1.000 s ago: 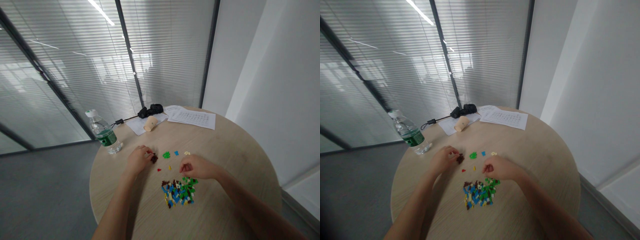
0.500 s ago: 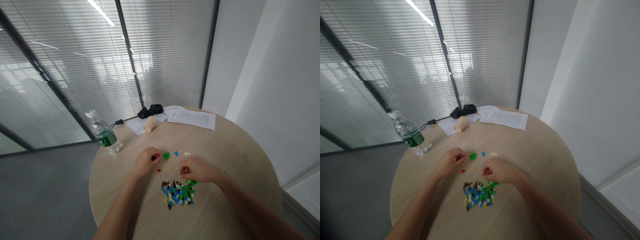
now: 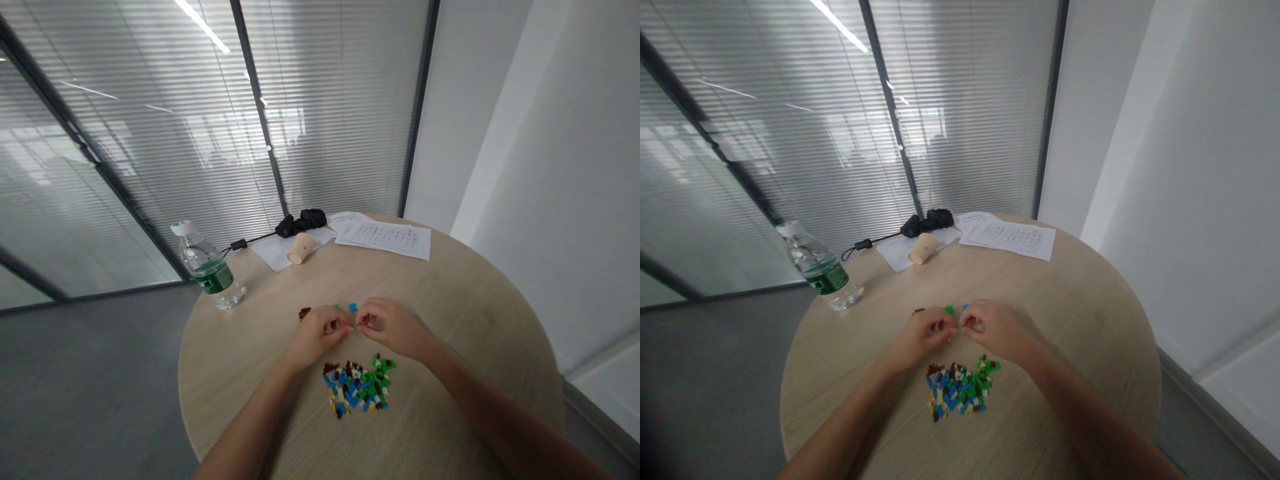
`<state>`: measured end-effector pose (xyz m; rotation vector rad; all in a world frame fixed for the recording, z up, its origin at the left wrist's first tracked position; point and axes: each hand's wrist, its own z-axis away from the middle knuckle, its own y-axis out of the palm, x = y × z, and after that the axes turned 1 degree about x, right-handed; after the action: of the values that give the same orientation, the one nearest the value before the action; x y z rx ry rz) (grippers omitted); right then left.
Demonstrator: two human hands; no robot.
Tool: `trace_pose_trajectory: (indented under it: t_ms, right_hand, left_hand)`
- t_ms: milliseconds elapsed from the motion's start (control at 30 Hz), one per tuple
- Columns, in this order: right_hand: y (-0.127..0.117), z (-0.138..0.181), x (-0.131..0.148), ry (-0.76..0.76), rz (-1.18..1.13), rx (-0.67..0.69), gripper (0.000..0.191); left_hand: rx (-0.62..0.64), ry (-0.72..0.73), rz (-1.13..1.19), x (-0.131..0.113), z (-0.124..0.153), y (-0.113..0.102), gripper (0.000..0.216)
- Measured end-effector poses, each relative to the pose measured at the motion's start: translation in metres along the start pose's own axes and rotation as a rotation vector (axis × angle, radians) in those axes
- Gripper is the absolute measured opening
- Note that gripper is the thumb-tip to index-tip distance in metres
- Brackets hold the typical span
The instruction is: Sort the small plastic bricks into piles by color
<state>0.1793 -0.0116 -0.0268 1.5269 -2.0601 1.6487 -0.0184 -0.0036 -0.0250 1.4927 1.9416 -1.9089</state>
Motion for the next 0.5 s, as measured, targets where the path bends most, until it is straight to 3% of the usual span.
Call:
trace_pose_trajectory:
  t_ms: [500]
  right_hand:
    - [0.0020,-0.0002,0.0004,-0.036,0.026,0.034,0.006]
  left_hand:
    - [-0.035,-0.007,-0.054,0.0046,-0.0010,0.0057,0.011]
